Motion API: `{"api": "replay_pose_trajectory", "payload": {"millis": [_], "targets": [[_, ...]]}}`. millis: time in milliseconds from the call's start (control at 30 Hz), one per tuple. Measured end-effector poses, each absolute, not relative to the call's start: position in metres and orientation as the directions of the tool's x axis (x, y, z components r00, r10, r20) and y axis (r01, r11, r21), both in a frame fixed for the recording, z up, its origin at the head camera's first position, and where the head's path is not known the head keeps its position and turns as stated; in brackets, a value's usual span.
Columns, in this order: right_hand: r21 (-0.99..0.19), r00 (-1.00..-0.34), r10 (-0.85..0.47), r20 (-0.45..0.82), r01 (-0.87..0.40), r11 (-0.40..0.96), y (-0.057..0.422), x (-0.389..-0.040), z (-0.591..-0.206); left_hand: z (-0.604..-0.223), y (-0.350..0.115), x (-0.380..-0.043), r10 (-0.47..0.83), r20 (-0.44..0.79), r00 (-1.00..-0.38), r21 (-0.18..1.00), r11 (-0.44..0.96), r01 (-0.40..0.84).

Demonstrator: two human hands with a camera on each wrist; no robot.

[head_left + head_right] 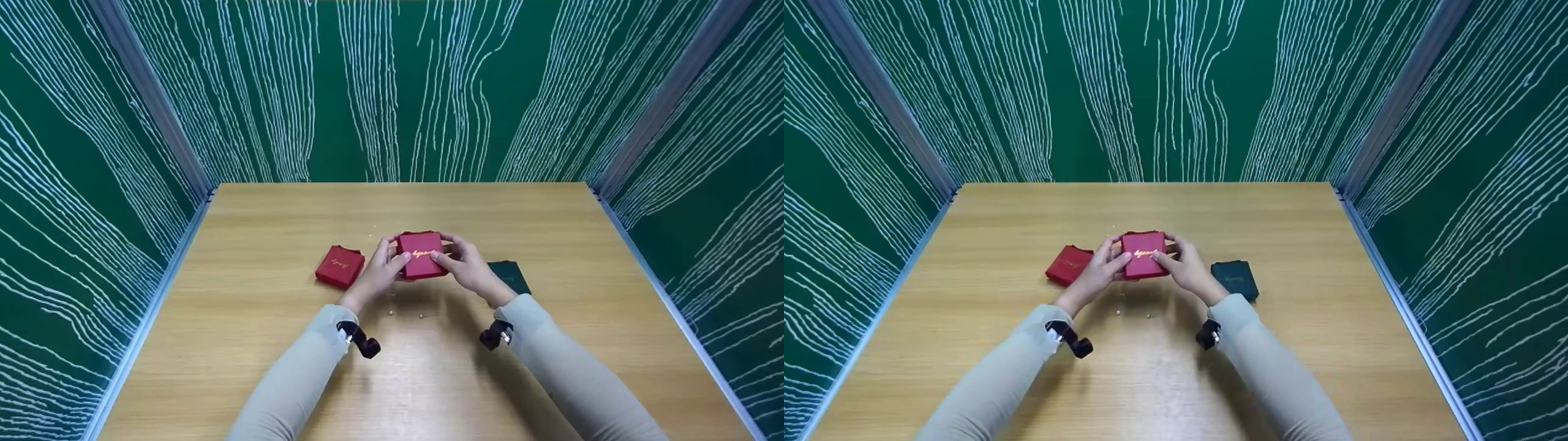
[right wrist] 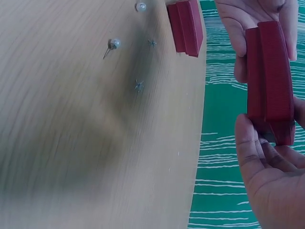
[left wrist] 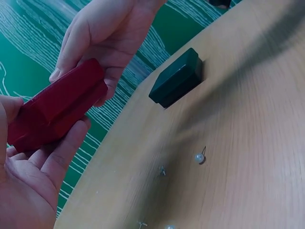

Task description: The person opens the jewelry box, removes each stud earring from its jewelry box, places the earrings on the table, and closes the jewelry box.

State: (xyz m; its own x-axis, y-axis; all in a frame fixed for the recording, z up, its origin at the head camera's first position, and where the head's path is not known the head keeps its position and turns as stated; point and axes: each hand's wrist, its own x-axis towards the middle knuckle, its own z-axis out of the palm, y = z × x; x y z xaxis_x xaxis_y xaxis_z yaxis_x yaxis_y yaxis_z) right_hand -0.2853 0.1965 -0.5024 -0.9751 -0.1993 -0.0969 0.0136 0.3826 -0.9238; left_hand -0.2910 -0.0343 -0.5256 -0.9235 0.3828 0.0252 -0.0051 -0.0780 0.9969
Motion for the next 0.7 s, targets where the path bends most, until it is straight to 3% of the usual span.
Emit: {"api": "replay_pose_trajectory", "payload": {"millis": [300,500,700], "targets": [[-0.946,-0.990,-0.129,-0.052,0.008,0.325,0.206,-0.289,-0.508,-0.523,-0.017,-0.291,0.261,-0.054,-0.964,0.993,-0.090,-0.080],[-0.950,-0.994,-0.063,-0.086,0.063,0.306,0.216,-0.295,-0.518,-0.527,-0.011,-0.291,0.169,-0.044,-0.985,0.999,0.000,-0.044],[-0.953,-0.994,-0.024,-0.106,0.094,0.289,0.223,-0.302,-0.530,-0.530,-0.001,-0.291,0.181,-0.023,-0.983,0.998,0.054,-0.013]]}}
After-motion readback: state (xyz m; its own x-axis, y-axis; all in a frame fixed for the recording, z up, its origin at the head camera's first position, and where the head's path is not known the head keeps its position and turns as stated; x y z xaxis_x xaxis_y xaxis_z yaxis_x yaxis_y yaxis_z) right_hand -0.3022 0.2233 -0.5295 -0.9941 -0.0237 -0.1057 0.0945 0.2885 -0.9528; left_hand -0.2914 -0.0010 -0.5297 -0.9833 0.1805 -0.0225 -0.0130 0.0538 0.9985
